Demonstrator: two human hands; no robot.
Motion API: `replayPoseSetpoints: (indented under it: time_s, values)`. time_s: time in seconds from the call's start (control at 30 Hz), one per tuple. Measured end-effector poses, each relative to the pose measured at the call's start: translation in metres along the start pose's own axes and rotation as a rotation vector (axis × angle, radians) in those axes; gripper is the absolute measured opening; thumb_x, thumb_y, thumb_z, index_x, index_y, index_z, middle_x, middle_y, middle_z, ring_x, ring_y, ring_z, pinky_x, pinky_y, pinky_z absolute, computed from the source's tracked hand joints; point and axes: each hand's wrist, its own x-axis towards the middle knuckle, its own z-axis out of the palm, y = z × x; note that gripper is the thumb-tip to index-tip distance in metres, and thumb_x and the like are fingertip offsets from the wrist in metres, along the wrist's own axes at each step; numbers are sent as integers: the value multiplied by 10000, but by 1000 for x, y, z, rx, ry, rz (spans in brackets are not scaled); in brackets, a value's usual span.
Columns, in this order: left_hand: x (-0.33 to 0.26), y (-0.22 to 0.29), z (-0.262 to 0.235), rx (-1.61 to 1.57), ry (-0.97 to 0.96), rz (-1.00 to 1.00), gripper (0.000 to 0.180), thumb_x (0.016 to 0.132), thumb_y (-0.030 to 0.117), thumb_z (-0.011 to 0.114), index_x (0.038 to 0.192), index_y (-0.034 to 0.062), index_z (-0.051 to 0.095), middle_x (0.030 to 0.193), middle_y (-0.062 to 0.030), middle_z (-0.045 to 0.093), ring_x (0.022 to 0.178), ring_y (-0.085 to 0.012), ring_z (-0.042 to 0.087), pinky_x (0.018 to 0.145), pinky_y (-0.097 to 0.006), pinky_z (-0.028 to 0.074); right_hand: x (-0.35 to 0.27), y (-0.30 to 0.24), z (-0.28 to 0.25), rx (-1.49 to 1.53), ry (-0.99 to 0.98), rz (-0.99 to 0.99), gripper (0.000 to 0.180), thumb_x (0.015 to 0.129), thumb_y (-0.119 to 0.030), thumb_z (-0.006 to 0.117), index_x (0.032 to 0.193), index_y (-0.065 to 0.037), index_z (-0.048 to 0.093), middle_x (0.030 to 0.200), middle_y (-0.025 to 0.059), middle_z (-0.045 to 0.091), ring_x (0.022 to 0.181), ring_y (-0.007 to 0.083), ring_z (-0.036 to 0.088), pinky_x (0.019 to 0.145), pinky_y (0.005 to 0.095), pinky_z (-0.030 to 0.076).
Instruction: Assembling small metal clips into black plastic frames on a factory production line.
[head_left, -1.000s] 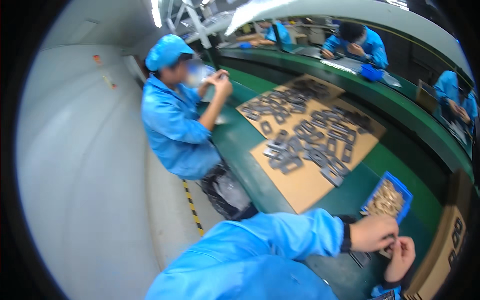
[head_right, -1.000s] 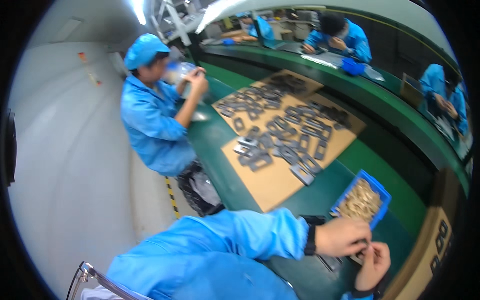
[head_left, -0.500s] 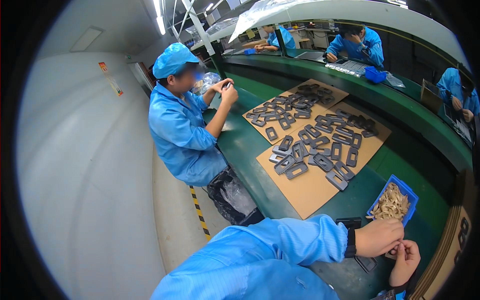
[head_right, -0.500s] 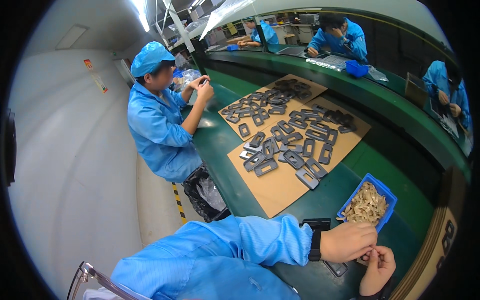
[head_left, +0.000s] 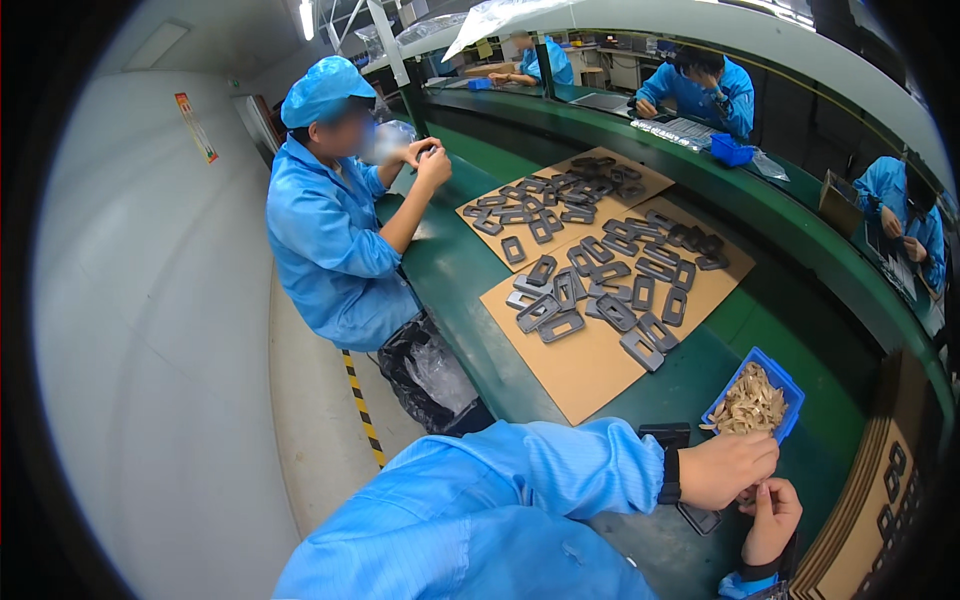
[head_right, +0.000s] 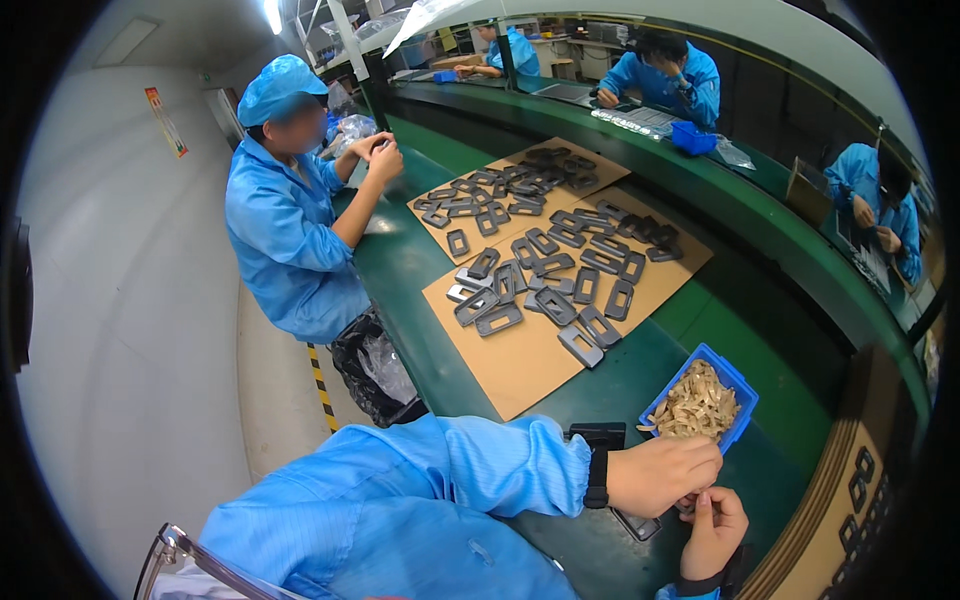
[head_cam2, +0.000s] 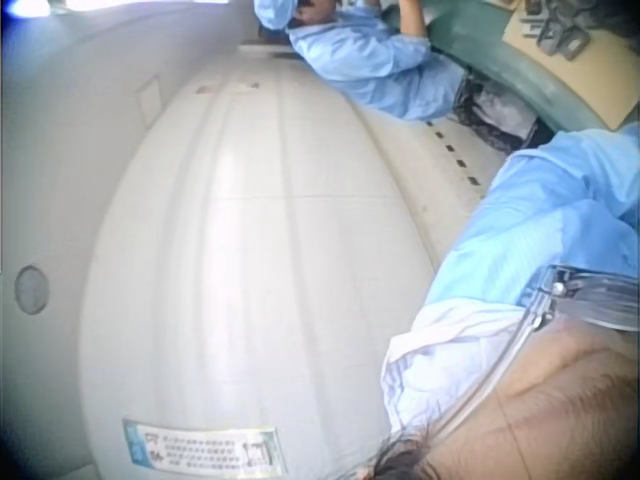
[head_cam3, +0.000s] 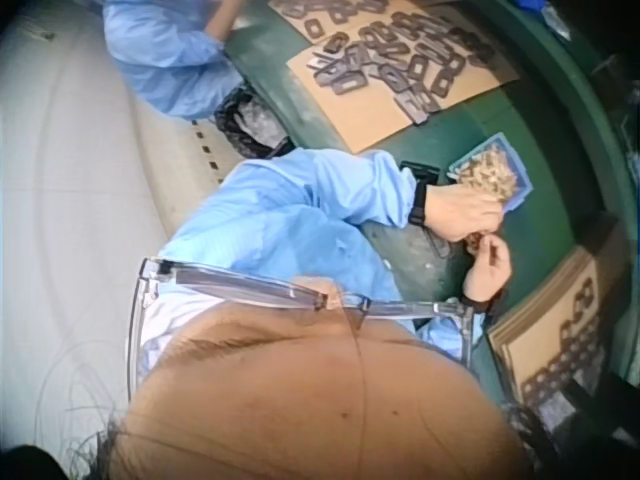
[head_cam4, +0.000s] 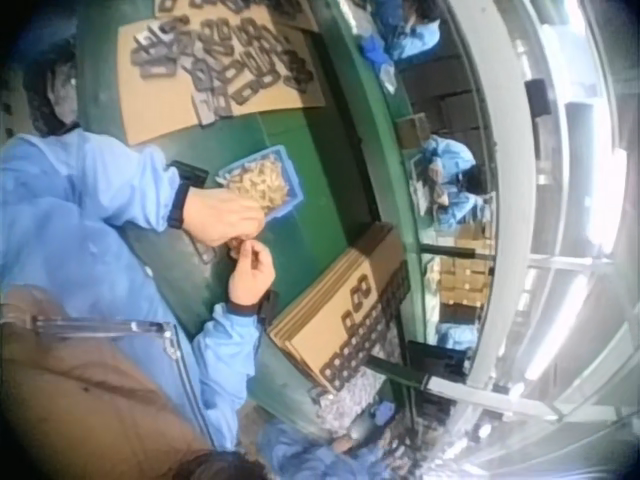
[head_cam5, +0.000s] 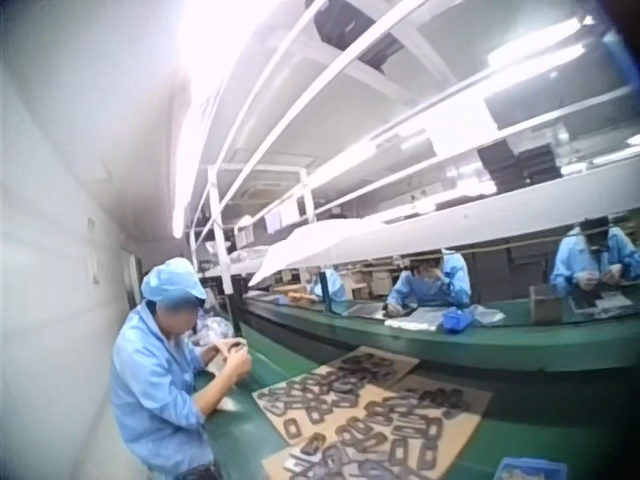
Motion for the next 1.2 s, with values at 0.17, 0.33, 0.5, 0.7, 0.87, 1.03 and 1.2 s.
replayPoseSetpoints:
  time_s: [0.17,0.33,0.5,0.7,0.87,1.03,1.2]
  values:
    - [-1,0,-5,24,-24,40,227,747,129,644,889,-9,534,961,-139,502,913,-317,509,781,-381,455,2,2,6,172,-29,91,156,1004,-160,561,923,-27,563,830,62,658,690,92,635,531,193,513]
    - [-1,0,-4,-65,-33,27,200,787,135,625,887,0,517,964,-136,498,914,-321,508,776,-385,459,2,7,2,228,-22,130,192,1016,-213,548,935,-39,542,820,68,657,626,105,649,493,201,517]
    - [-3,1,-3,-162,-35,13,184,817,105,612,921,8,495,979,-135,500,929,-324,513,783,-390,459,3,10,-2,246,9,114,187,1021,-217,537,951,-44,530,792,66,653,589,102,640,455,182,491]
    - [1,-3,-6,-483,82,-58,83,857,3,540,920,44,506,955,-140,537,905,-344,544,785,-390,460,5,4,-2,210,60,120,173,1030,-213,513,969,-51,522,736,65,645,452,78,541,376,164,407]
    - [13,-18,-35,-228,256,-274,112,849,-14,556,953,18,581,886,-194,617,862,-388,606,748,-457,488,5,1,-4,186,120,85,183,1038,-216,487,1092,-48,535,768,95,659,464,91,547,389,201,419]
    - [13,-48,-50,98,248,-286,129,836,17,647,959,39,675,884,-178,667,831,-379,652,733,-413,536,5,-2,-1,254,113,143,176,1044,-209,484,1117,-53,521,865,112,668,604,172,667,475,209,485]
    - [12,-48,-45,-17,280,-306,131,856,8,662,982,30,689,925,-141,702,825,-302,681,718,-346,544,5,0,-3,304,90,120,162,1046,-197,483,1130,-61,512,955,124,675,734,200,704,562,225,553]
